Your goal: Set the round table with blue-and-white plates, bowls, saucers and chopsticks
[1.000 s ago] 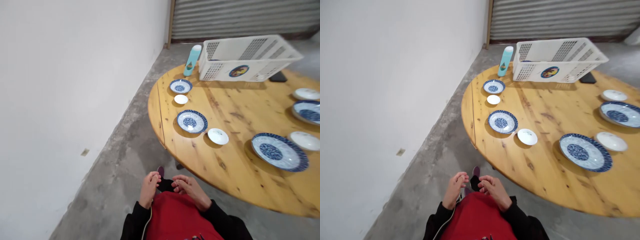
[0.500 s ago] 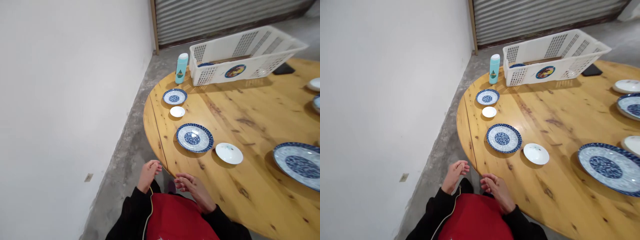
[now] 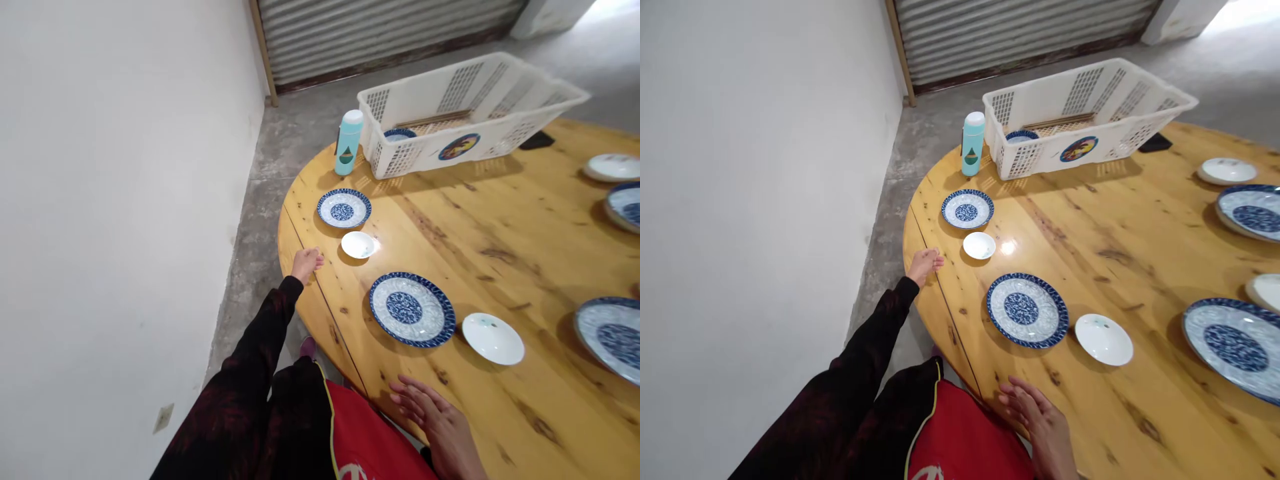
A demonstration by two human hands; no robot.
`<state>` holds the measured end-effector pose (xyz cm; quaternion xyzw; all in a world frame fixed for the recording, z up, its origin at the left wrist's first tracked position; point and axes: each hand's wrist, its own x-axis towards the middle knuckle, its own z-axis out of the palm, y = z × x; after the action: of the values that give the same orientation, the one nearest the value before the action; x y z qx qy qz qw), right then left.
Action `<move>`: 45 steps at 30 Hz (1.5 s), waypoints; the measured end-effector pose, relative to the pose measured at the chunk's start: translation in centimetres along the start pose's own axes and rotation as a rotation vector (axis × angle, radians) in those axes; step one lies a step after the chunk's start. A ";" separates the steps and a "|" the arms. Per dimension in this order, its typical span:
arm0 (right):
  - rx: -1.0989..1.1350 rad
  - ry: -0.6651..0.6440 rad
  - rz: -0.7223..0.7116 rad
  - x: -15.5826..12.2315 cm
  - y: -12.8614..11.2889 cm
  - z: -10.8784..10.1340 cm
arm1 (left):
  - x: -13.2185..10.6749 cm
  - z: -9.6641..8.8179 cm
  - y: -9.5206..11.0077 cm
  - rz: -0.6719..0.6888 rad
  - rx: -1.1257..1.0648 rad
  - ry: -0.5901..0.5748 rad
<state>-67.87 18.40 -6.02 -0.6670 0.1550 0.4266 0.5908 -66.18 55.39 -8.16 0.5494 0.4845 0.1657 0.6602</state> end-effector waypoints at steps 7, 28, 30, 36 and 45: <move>0.069 0.141 0.070 -0.1 2.0 2.5 | 10.3 1.9 2.9 -0.007 0.065 -0.023; 0.208 0.325 0.000 1.5 -2.0 1.3 | 13.6 5.4 7.8 0.153 0.177 0.043; 0.211 0.351 -0.047 2.0 -2.4 1.0 | 12.1 4.5 8.9 0.213 0.184 -0.002; 0.162 0.350 -0.291 3.8 -6.0 1.1 | 4.2 3.5 9.0 0.319 0.202 -0.325; -0.160 0.430 -0.497 6.0 -8.3 1.0 | -5.2 6.6 1.1 0.153 0.464 -0.737</move>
<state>-58.85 23.25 -5.06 -0.8033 0.0749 0.1298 0.5765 -62.90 48.14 -5.25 0.7399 0.1989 -0.1060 0.6338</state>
